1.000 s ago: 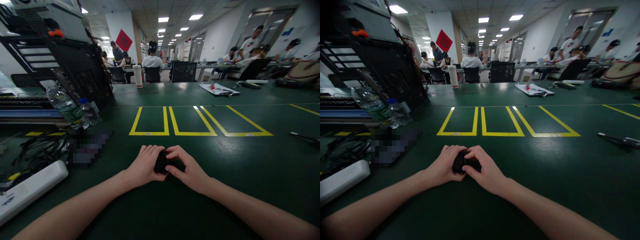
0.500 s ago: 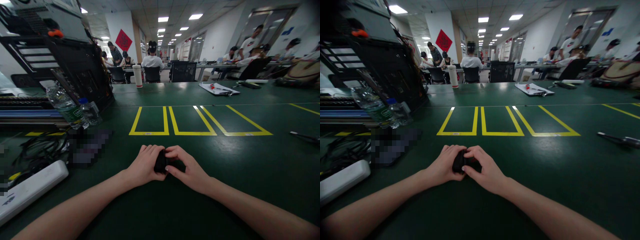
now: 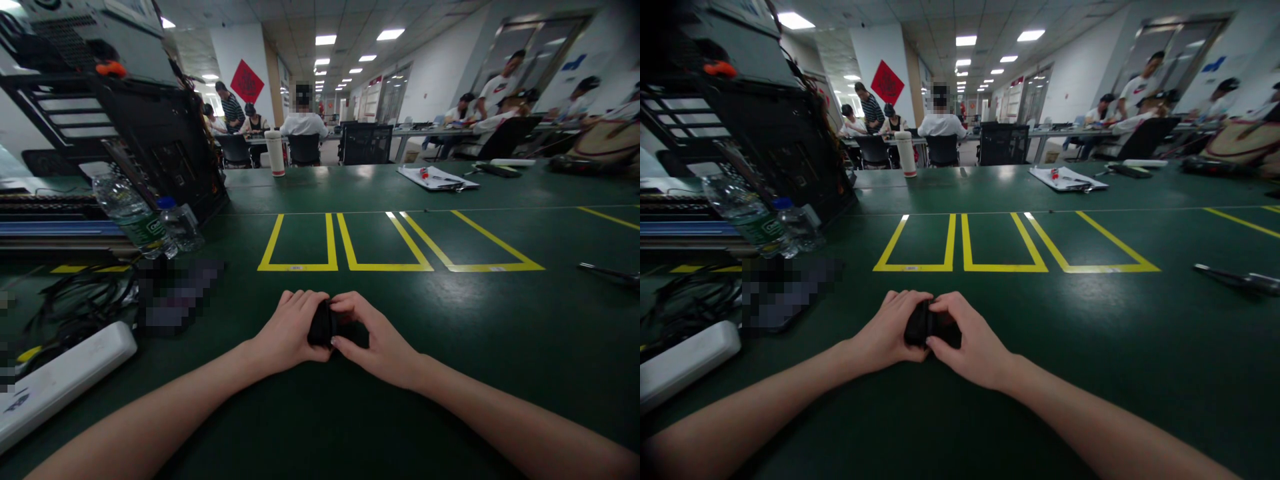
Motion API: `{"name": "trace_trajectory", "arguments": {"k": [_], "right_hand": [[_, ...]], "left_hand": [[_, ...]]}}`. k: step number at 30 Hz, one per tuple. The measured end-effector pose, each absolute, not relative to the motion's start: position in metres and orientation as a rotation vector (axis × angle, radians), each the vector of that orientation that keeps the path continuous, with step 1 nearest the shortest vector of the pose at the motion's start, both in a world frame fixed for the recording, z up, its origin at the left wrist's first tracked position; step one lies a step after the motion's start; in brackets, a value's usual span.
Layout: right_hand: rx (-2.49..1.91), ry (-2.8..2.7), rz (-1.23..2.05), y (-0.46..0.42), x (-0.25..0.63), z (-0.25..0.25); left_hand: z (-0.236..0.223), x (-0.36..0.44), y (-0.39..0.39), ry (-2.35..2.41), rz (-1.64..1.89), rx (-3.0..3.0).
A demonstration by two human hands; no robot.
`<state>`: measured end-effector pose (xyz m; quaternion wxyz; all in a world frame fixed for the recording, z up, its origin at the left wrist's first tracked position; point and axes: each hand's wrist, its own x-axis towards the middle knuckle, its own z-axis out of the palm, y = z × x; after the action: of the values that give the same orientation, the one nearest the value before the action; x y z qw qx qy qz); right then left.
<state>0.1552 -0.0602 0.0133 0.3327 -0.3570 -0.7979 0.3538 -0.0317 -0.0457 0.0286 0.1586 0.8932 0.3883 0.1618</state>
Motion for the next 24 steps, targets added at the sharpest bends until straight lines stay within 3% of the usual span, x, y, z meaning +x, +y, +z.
{"name": "trace_trajectory", "arguments": {"k": [5,16,24], "right_hand": [[-0.923,-2.094,0.852,-0.0609,0.156,0.0132],[-0.975,-2.035,1.062,-0.0572,0.1533,0.0117],[-0.907,-2.06,0.97,-0.0601,0.1561,0.0138]], "left_hand": [[0.0304,-0.0314,-0.0458,1.101,0.463,2.554],[0.0282,-0.03,-0.0458,1.124,0.455,2.571],[0.0284,-0.0301,-0.0451,1.12,0.456,2.569]]}}
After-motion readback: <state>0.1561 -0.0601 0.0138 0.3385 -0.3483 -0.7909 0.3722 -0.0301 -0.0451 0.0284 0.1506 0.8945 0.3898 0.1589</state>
